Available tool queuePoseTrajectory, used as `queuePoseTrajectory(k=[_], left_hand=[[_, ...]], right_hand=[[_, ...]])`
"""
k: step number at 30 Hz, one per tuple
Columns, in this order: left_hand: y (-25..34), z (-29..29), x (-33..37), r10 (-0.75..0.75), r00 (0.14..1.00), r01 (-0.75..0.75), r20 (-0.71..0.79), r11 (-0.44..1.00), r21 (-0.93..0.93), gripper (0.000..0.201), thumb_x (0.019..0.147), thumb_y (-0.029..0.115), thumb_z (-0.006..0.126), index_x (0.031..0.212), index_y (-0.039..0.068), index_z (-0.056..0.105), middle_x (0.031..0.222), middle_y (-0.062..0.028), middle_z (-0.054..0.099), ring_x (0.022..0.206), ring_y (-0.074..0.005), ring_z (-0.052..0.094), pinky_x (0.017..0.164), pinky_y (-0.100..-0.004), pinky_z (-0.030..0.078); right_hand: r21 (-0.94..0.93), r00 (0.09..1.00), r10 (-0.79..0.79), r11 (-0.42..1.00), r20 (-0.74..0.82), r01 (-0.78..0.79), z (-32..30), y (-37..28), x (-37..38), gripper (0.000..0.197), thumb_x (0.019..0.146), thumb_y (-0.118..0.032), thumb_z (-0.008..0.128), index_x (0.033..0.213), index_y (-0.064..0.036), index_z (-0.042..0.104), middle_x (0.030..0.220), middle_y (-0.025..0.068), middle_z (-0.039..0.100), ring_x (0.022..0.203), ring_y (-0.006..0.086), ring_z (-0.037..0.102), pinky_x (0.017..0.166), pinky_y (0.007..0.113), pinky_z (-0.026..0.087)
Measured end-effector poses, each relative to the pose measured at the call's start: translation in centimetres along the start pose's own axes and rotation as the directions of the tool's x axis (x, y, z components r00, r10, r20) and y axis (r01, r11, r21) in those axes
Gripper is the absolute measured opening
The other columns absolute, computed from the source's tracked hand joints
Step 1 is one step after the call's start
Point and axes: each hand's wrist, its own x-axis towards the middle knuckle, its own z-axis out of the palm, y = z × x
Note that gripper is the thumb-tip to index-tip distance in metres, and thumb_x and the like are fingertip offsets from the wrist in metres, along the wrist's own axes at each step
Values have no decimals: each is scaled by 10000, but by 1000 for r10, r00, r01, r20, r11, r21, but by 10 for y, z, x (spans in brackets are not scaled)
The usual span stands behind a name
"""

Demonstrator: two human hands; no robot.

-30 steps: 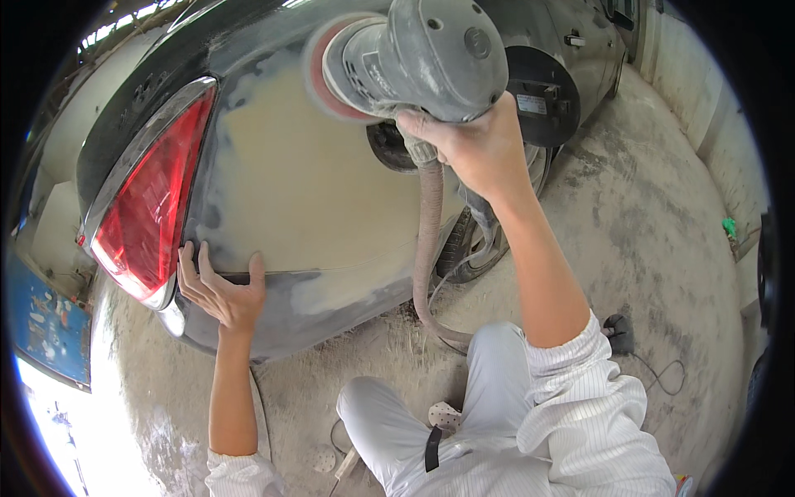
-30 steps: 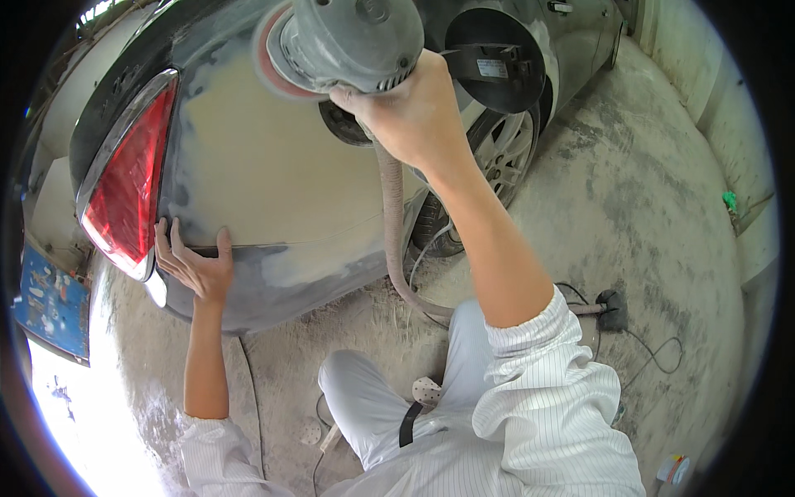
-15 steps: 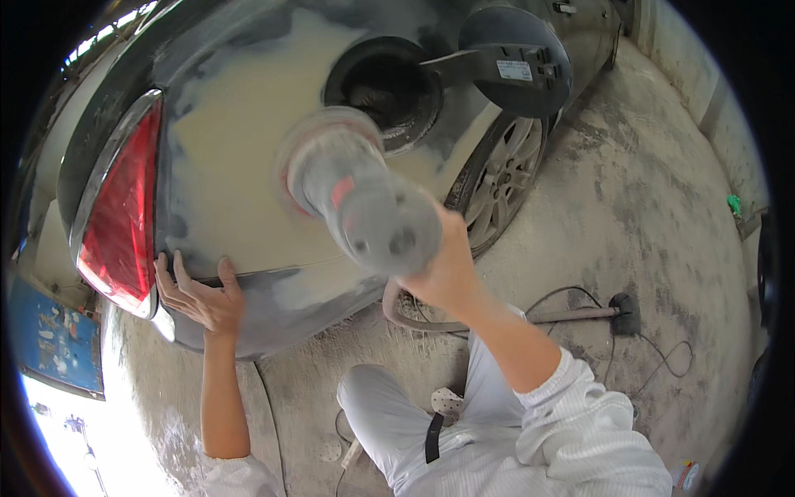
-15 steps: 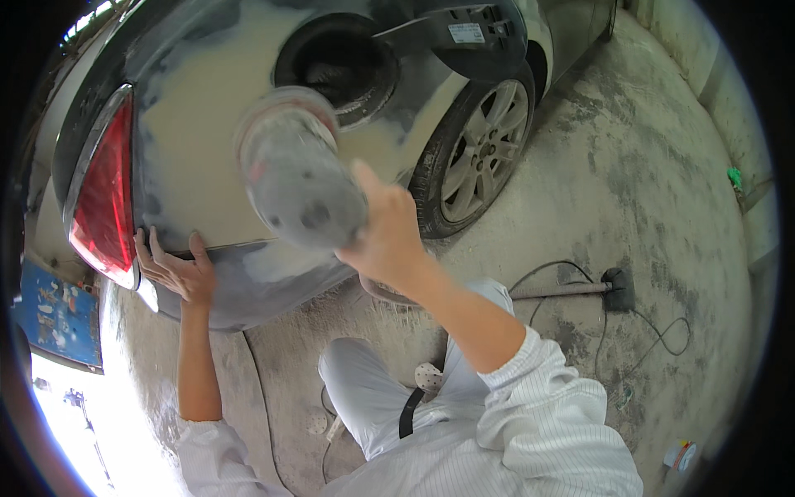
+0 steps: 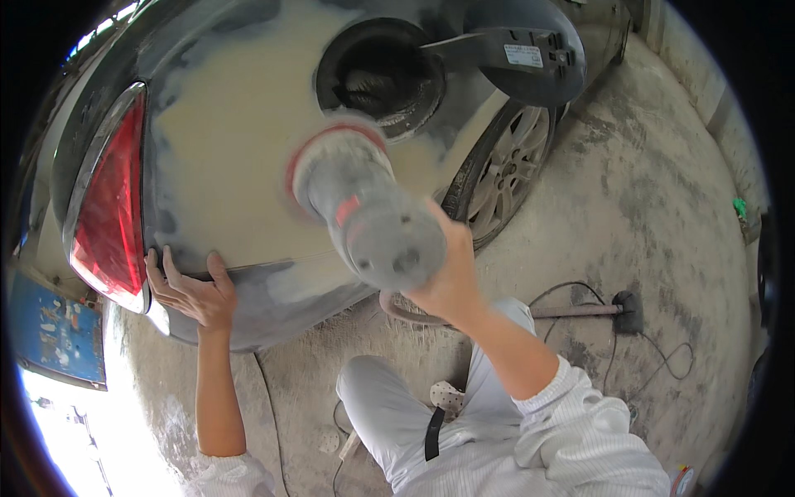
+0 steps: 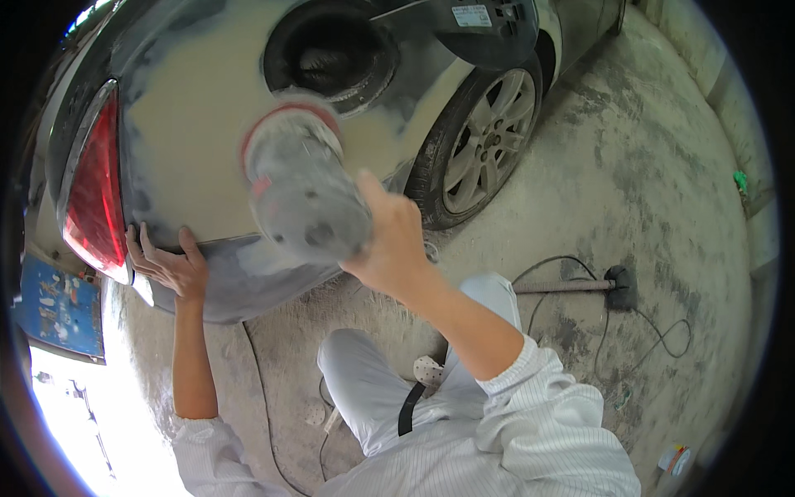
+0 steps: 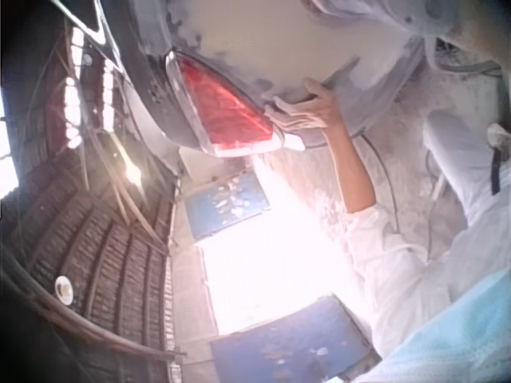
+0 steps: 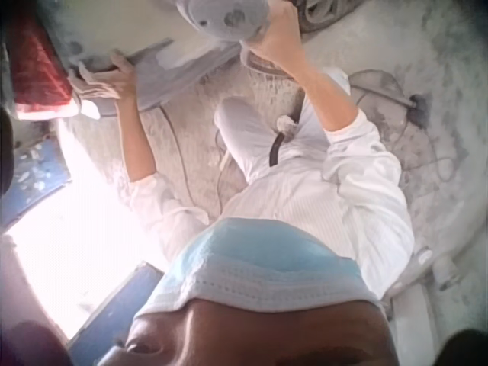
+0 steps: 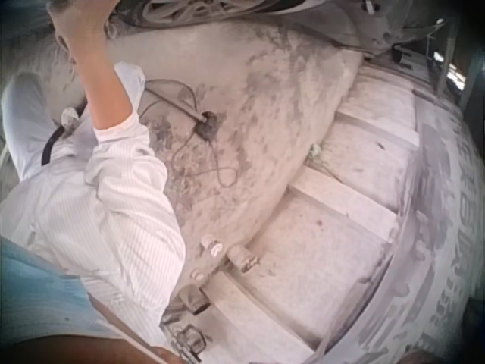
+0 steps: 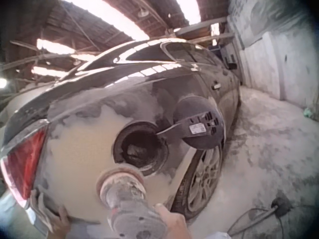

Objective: The person uses an orbital sander to sand the rear quarter panel of a dark-colored car. They move the sander in circular motions across the panel, occasionally pausing to wipe the surface with their hand.

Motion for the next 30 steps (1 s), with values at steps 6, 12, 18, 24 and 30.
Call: queuePoseTrajectory(k=[6, 12, 18, 24, 30], left_hand=[[1, 0, -1, -9, 1000, 9, 0, 1000, 0, 757, 1134, 561, 615, 1586, -31, 482, 1616, -319, 471, 1453, -477, 482, 1179, -594, 373], [-1, 3, -1, 5, 1000, -5, -7, 1000, 10, 760, 1139, 565, 605, 1587, -36, 481, 1613, -321, 465, 1460, -473, 475, 1188, -594, 365], [0, 3, -4, -11, 1000, 11, 3, 1000, 1, 766, 1149, 570, 582, 1594, -42, 468, 1630, -324, 439, 1479, -478, 456, 1196, -603, 359], [1, 4, 0, 2, 1000, -2, -3, 1000, 22, 742, 1158, 561, 568, 1585, -38, 471, 1623, -307, 435, 1505, -472, 433, 1210, -610, 346], [1, 5, -2, -9, 1000, 9, -4, 1000, 14, 752, 1149, 559, 592, 1581, -44, 465, 1622, -297, 431, 1514, -460, 419, 1211, -601, 343]], right_hand=[[26, 996, -75, 997, -44, 76, -11, -7, 33, 455, 759, -91, 919, 1154, 5, 715, 985, 154, 794, 918, 287, 809, 828, 362, 603], [-33, 982, 186, 982, -24, -187, -7, 26, -37, 535, 716, -159, 954, 1130, -38, 637, 936, 192, 800, 892, 455, 790, 742, 449, 622], [96, 998, 6, 995, -61, 0, 7, 33, -27, 644, 673, -202, 998, 1160, -40, 609, 926, 183, 789, 861, 433, 793, 714, 456, 615], [-132, 994, -8, 991, 113, 23, 27, -5, -11, 692, 636, -170, 989, 1197, -55, 600, 962, 178, 765, 862, 438, 772, 694, 529, 581], [41, 993, 19, 999, -115, -14, -28, 56, -24, 566, 707, -121, 981, 1173, -34, 672, 999, 204, 804, 939, 386, 822, 807, 422, 639]])
